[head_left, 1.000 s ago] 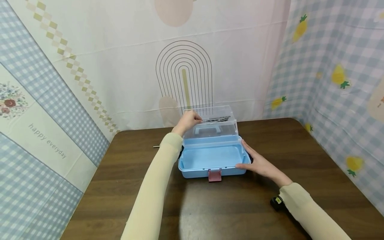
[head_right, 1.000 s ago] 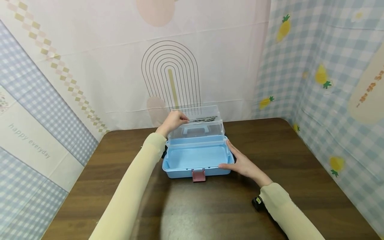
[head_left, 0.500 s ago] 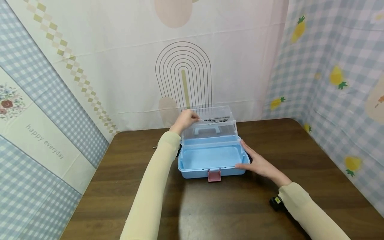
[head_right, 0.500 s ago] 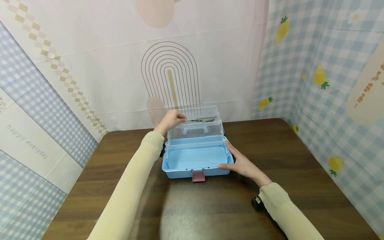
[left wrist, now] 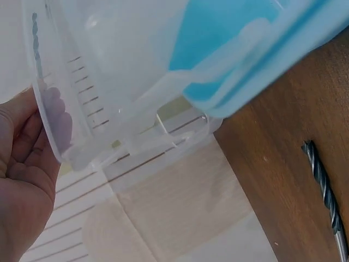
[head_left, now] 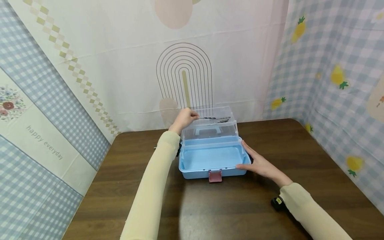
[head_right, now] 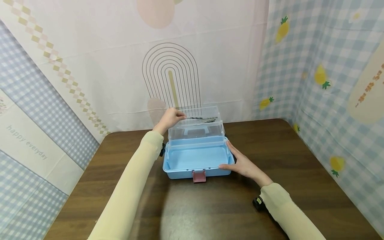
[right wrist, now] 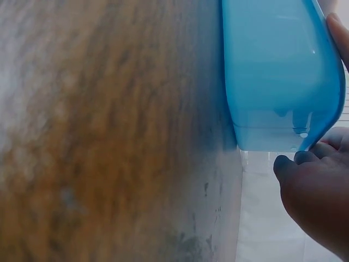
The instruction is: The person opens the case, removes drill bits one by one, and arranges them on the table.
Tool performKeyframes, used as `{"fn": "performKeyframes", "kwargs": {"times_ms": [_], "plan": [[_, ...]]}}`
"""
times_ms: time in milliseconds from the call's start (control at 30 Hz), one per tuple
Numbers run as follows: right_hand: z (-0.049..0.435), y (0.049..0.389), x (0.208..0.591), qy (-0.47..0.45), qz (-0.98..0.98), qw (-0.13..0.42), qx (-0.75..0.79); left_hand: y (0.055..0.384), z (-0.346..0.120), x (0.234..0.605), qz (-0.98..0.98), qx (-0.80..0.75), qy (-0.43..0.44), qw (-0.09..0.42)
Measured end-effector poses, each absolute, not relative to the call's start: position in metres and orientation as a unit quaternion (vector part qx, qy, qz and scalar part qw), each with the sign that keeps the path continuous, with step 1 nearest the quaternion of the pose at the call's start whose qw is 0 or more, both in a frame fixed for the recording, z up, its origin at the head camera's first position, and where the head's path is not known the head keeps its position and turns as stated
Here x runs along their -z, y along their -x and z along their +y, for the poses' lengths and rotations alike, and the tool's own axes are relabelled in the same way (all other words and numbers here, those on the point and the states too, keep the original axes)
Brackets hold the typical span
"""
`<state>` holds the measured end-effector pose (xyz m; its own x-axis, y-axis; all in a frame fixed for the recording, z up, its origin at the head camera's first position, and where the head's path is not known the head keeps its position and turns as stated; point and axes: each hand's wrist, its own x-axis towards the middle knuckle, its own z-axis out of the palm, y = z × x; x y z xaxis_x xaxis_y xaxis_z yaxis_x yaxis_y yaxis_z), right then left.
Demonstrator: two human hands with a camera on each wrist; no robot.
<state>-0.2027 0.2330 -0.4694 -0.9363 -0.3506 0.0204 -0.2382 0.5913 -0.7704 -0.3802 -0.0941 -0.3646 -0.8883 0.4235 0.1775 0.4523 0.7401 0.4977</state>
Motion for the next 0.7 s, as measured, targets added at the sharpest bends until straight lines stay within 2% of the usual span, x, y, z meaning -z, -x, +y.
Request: {"fn": "performKeyframes", "kwargs": {"times_ms": [700], "plan": [[0.232, 0.203, 0.469, 0.158, 0.889, 0.074, 0.423, 0.374, -0.174, 0.343, -0.919, 0.329, 0.186, 0.108]]}}
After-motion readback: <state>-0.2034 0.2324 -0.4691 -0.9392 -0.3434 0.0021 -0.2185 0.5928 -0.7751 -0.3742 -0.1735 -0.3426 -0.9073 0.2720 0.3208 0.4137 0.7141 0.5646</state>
